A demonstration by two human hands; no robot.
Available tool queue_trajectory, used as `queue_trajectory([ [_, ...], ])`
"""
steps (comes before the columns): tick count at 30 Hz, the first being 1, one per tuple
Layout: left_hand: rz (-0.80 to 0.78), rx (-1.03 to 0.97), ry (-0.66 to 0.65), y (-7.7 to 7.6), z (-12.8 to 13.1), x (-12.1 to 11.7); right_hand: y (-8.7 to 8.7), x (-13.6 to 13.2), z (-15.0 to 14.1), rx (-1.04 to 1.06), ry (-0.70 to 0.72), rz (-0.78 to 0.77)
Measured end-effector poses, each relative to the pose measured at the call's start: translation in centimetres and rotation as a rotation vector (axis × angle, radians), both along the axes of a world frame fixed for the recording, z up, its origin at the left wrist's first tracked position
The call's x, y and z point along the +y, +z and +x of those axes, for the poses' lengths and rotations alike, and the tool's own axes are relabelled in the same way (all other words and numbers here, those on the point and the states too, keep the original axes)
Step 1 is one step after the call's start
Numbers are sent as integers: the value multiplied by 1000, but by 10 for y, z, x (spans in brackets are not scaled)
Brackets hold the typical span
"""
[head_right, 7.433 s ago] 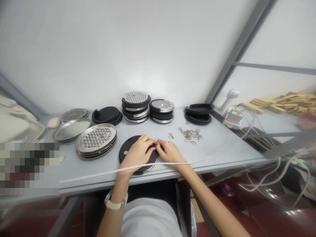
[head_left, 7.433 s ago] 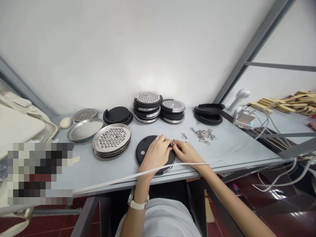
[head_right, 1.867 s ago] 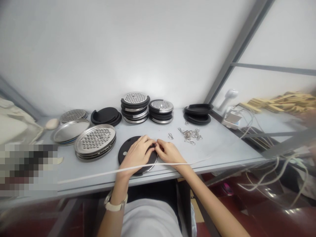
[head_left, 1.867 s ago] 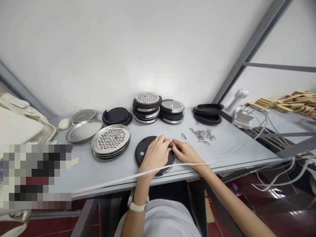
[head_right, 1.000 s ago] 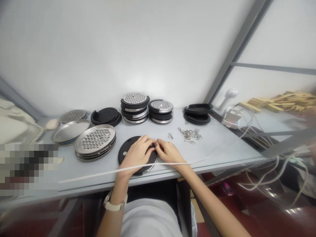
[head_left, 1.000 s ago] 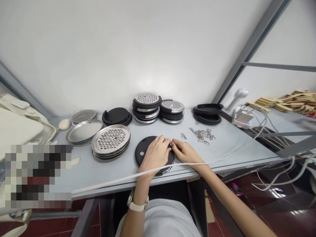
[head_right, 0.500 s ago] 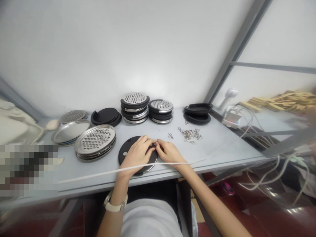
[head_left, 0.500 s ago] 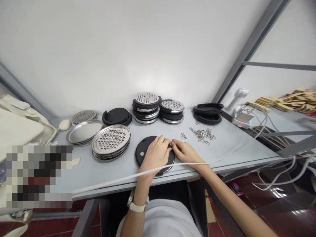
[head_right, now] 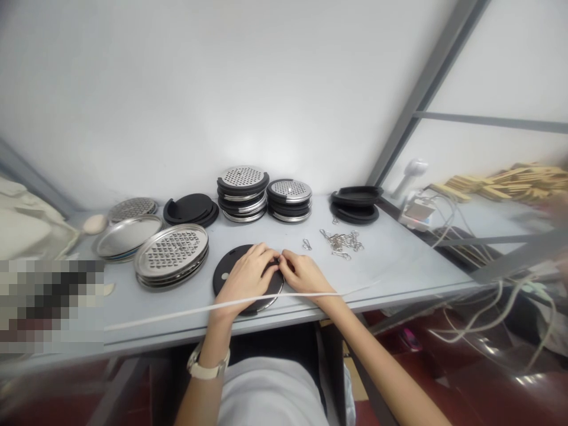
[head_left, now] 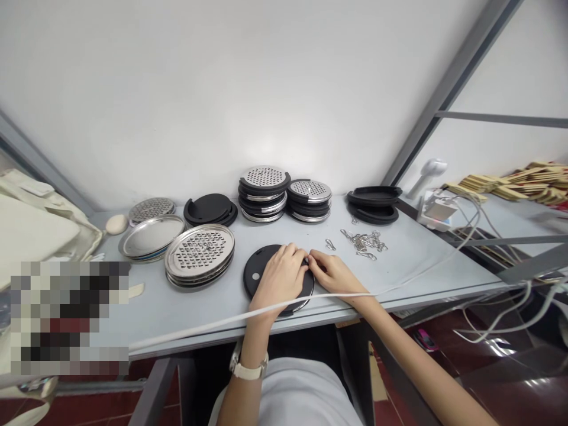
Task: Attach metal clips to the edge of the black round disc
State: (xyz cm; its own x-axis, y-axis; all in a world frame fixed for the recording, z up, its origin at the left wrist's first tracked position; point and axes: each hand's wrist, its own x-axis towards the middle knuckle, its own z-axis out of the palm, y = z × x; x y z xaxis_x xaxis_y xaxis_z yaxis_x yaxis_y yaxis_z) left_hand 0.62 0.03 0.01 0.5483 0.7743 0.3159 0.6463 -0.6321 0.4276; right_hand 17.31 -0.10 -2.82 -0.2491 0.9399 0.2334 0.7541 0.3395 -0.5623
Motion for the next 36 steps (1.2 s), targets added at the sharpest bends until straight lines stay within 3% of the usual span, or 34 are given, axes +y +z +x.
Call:
queue_trajectory([
  [36,22,-22,-1,-3,0,0,-2,1,0,76,-1,-9],
])
